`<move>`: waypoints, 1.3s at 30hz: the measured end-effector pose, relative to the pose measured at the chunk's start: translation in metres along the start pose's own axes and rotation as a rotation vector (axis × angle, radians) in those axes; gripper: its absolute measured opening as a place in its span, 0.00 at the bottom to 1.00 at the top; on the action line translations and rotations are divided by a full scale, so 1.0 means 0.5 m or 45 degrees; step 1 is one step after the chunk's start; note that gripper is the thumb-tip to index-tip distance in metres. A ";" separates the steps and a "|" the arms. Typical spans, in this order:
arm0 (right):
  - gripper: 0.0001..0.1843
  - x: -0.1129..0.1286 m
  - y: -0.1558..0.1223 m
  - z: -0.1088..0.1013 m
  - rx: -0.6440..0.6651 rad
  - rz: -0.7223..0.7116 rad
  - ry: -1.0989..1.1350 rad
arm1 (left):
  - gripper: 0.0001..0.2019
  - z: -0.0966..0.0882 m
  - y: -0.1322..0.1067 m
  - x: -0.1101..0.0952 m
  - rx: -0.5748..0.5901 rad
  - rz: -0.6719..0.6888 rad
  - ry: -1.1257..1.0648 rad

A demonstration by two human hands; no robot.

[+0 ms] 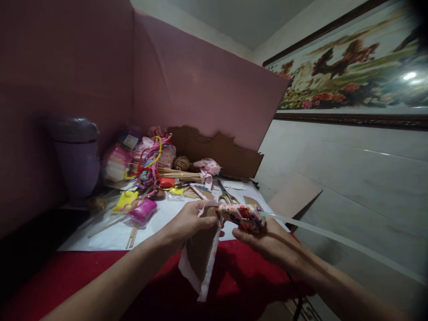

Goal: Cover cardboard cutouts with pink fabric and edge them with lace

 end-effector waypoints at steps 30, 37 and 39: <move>0.15 0.000 -0.002 0.002 0.041 -0.066 0.000 | 0.10 0.000 -0.003 0.001 -0.022 -0.050 -0.058; 0.14 -0.017 0.003 -0.004 0.029 -0.017 -0.047 | 0.12 0.005 -0.001 -0.006 -0.002 -0.012 -0.040; 0.14 -0.017 0.002 -0.008 0.035 -0.057 -0.010 | 0.15 0.003 -0.001 -0.004 -0.028 -0.048 -0.082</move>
Point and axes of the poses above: each hand's wrist, its own y-axis towards the middle knuckle, its own z-axis out of the palm, x = y × z, the point moved 6 cm from there along y, towards the middle knuckle, and after that the axes turned 1 degree about -y, right-handed, at the moved point
